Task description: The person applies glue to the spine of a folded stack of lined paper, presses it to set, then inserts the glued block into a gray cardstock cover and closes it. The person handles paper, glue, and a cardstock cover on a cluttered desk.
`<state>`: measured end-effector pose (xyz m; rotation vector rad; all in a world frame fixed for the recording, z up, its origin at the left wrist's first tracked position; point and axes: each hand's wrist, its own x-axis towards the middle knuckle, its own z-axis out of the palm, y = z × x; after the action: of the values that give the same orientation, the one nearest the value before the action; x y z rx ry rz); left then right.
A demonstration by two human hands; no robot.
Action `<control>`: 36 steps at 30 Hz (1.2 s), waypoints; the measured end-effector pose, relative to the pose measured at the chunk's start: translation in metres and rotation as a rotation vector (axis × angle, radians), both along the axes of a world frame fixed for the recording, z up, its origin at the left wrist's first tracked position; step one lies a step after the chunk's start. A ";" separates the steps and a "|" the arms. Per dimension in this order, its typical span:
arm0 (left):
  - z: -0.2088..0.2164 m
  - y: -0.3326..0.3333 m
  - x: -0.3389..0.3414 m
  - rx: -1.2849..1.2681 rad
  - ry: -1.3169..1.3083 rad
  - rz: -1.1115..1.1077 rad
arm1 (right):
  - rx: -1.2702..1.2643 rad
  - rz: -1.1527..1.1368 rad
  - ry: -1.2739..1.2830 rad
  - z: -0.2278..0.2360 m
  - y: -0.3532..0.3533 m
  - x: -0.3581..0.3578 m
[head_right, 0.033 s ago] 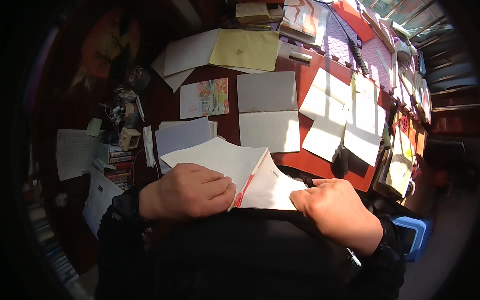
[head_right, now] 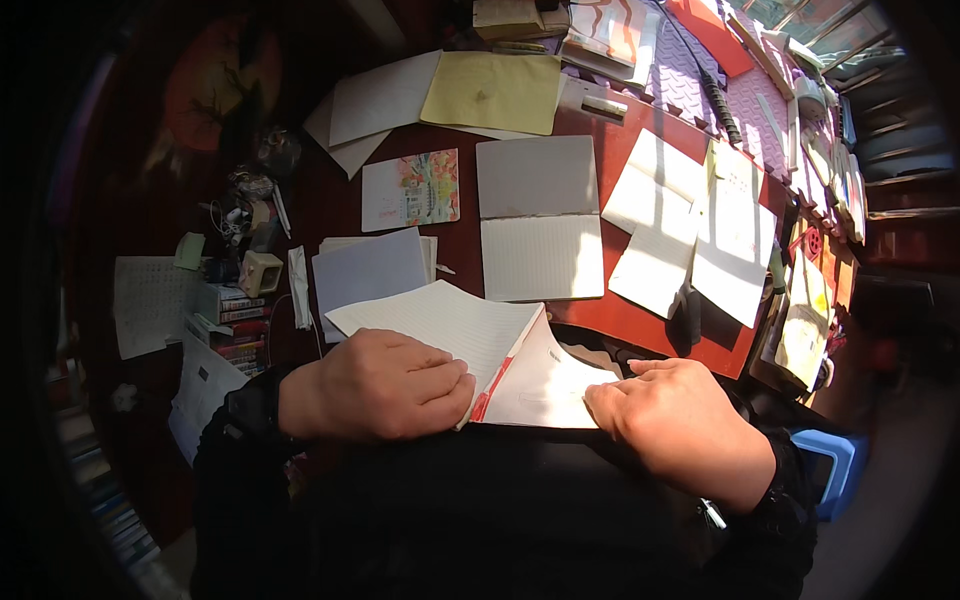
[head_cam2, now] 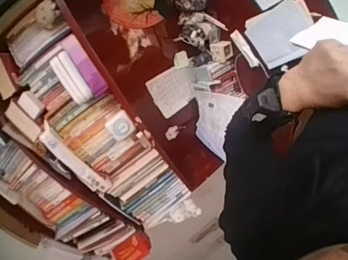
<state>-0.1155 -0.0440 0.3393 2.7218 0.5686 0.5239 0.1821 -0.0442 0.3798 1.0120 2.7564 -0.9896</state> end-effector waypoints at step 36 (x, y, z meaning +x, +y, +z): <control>-0.100 0.120 -0.077 -1.518 -0.705 0.200 | -0.557 -0.860 1.073 -0.023 0.067 0.002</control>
<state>-0.1926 0.0762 0.2390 0.9762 0.6264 0.6438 0.1840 0.0228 0.3569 1.9747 2.1132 -2.9051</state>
